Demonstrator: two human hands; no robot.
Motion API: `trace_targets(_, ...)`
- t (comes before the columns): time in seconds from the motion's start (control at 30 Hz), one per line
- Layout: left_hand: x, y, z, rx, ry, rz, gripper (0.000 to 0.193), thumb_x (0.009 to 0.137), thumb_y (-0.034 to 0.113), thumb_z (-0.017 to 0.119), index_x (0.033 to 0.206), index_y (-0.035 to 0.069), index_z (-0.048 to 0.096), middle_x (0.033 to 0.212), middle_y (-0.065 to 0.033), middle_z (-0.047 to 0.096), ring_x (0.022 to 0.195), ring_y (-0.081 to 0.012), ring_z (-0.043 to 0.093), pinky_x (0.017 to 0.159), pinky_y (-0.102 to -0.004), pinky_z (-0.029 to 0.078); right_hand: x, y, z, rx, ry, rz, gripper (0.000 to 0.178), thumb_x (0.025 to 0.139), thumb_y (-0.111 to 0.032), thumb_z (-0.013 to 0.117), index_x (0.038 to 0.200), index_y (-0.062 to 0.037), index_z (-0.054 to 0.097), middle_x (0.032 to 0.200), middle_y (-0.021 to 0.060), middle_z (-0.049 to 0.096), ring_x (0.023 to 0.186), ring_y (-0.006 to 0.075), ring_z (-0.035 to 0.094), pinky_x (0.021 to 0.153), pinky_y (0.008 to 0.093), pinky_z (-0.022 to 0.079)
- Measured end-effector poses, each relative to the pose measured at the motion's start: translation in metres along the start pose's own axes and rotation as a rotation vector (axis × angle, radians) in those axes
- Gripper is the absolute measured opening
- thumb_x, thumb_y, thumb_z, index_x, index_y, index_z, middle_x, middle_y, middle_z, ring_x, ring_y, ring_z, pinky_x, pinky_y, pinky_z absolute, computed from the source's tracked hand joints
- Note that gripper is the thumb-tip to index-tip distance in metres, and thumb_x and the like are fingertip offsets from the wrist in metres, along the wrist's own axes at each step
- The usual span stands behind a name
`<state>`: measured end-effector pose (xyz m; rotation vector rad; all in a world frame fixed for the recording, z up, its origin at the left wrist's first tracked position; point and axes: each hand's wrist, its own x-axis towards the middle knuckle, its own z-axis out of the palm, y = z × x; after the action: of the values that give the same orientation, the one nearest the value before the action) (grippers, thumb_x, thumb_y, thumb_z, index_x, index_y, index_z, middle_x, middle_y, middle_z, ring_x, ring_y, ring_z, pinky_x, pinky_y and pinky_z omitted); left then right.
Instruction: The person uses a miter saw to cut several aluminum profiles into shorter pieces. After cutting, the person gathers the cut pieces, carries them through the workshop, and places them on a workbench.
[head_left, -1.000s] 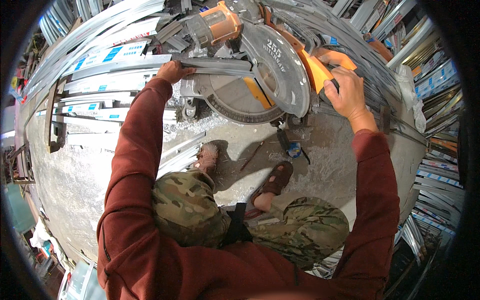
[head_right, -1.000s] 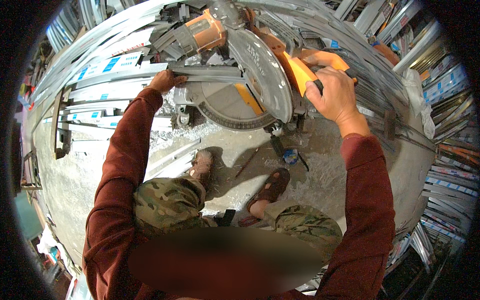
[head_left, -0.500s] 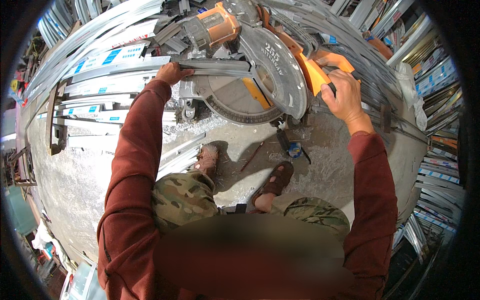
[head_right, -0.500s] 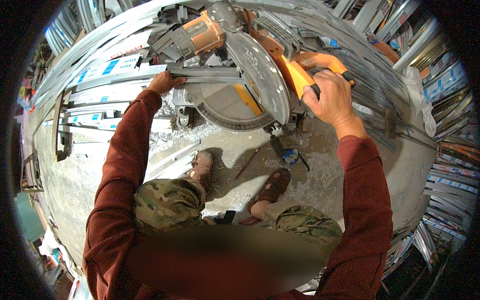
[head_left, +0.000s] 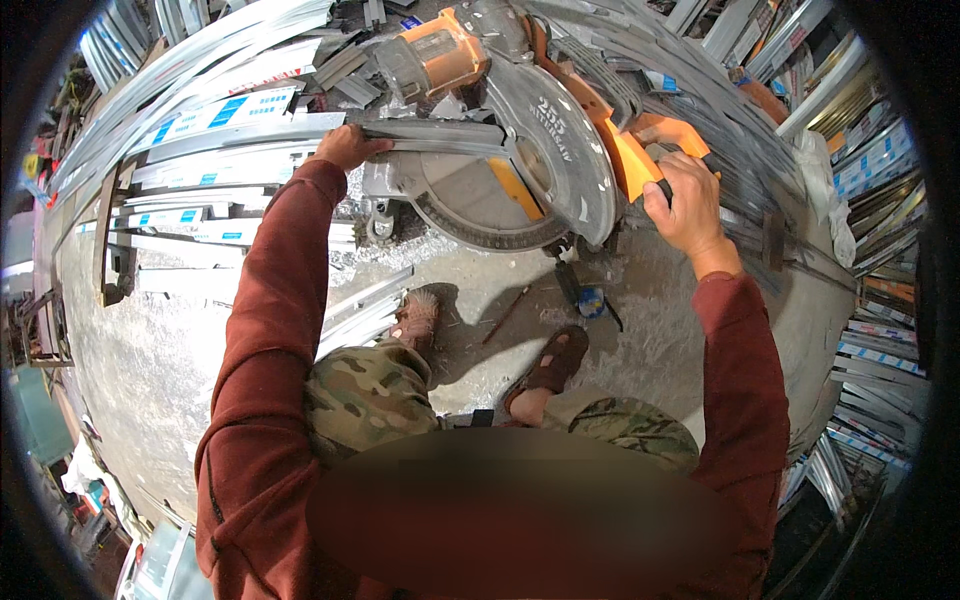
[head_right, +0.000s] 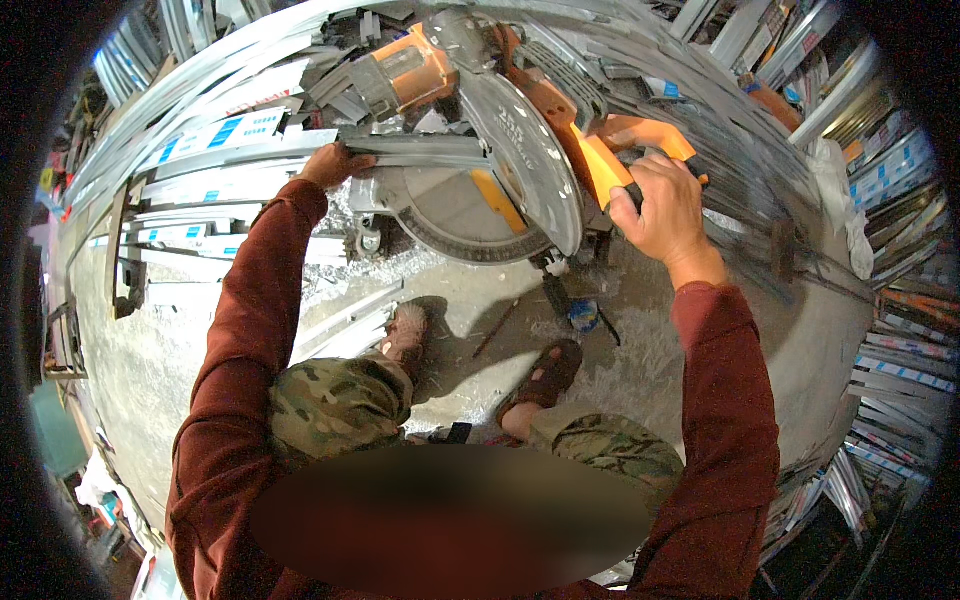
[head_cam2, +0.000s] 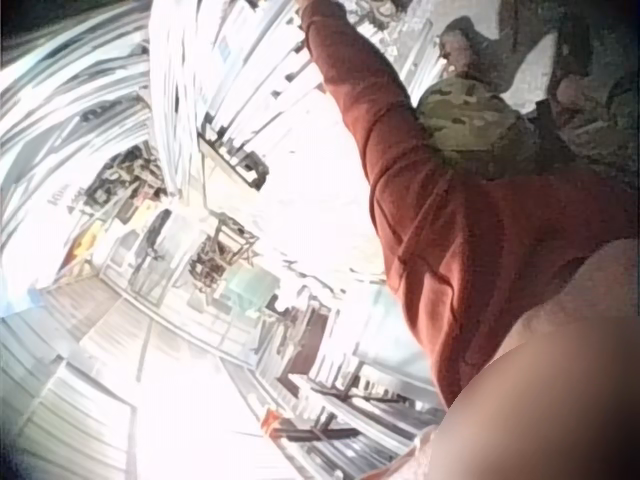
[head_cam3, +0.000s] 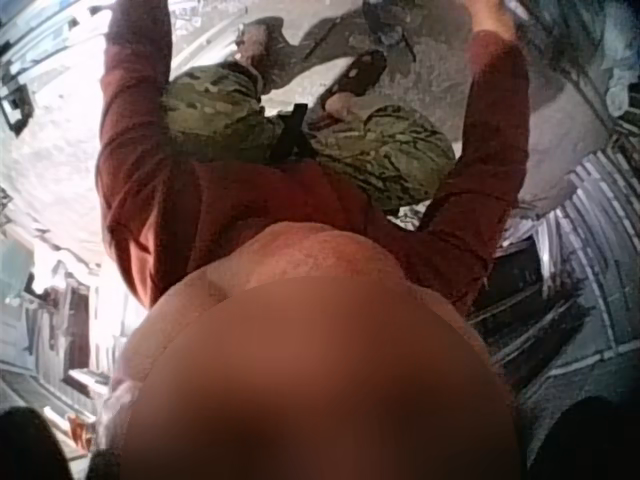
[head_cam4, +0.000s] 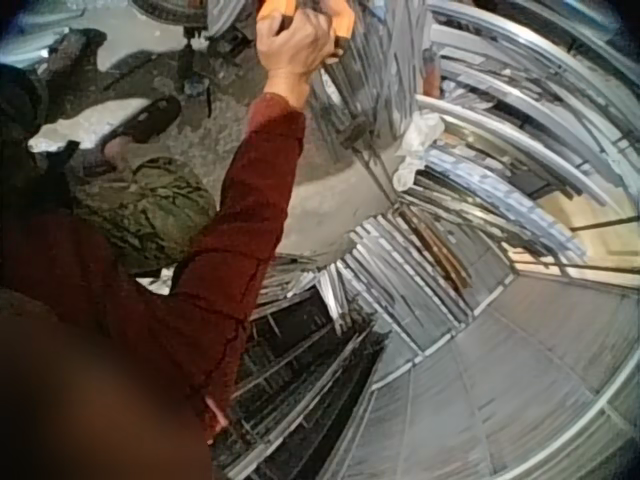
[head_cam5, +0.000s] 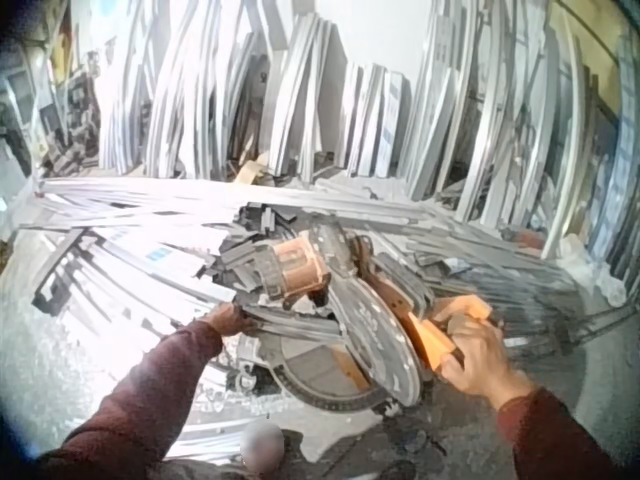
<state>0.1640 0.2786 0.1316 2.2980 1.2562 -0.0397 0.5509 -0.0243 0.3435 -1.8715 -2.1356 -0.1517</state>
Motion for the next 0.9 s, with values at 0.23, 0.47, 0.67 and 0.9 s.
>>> trace_targets(0.23,-0.004,0.003,-0.002,0.098,-0.048,-0.05,0.07,0.081,0.067,0.061,0.099,0.0,0.07,0.102,-0.0246,0.069,0.099,-0.0398,0.065,0.085,-0.0455,0.05,0.035,-0.004,-0.027,-0.045,-0.077,0.047,0.037,0.085,-0.034,0.057,0.083,0.0027,0.062,0.084,0.022,0.062,0.085,0.0417,0.06,0.076,0.0475,0.046)
trace_targets(0.47,-0.041,-0.016,0.0,0.035,-0.033,-0.021,0.067,0.084,0.063,0.06,0.086,-0.003,0.067,0.084,-0.0247,0.068,0.083,-0.0414,0.066,0.076,-0.0484,0.049,0.108,0.008,-0.059,0.009,-0.229,0.14,0.043,0.091,-0.042,0.049,0.113,-0.0097,0.068,0.107,0.0188,0.068,0.102,0.0407,0.063,0.088,0.0425,0.048)
trace_targets(0.67,-0.118,-0.058,0.007,0.055,-0.038,-0.09,0.064,0.087,0.062,0.059,0.091,-0.001,0.068,0.083,-0.0238,0.067,0.082,-0.0396,0.066,0.075,-0.0468,0.051,0.14,0.013,-0.067,0.012,-0.242,0.225,0.052,0.093,-0.049,0.049,0.101,-0.0012,0.07,0.085,0.0225,0.069,0.083,0.0367,0.067,0.079,0.04,0.049)
trace_targets(0.9,-0.228,-0.094,0.032,-0.061,0.014,-0.244,0.064,0.088,0.062,0.058,0.086,-0.002,0.066,0.076,-0.0241,0.066,0.075,-0.0408,0.065,0.072,-0.0484,0.049,0.157,-0.014,-0.083,-0.064,0.052,0.371,0.049,0.097,-0.044,0.051,0.113,-0.0006,0.068,0.106,0.0153,0.071,0.099,0.0251,0.065,0.091,0.0315,0.045)
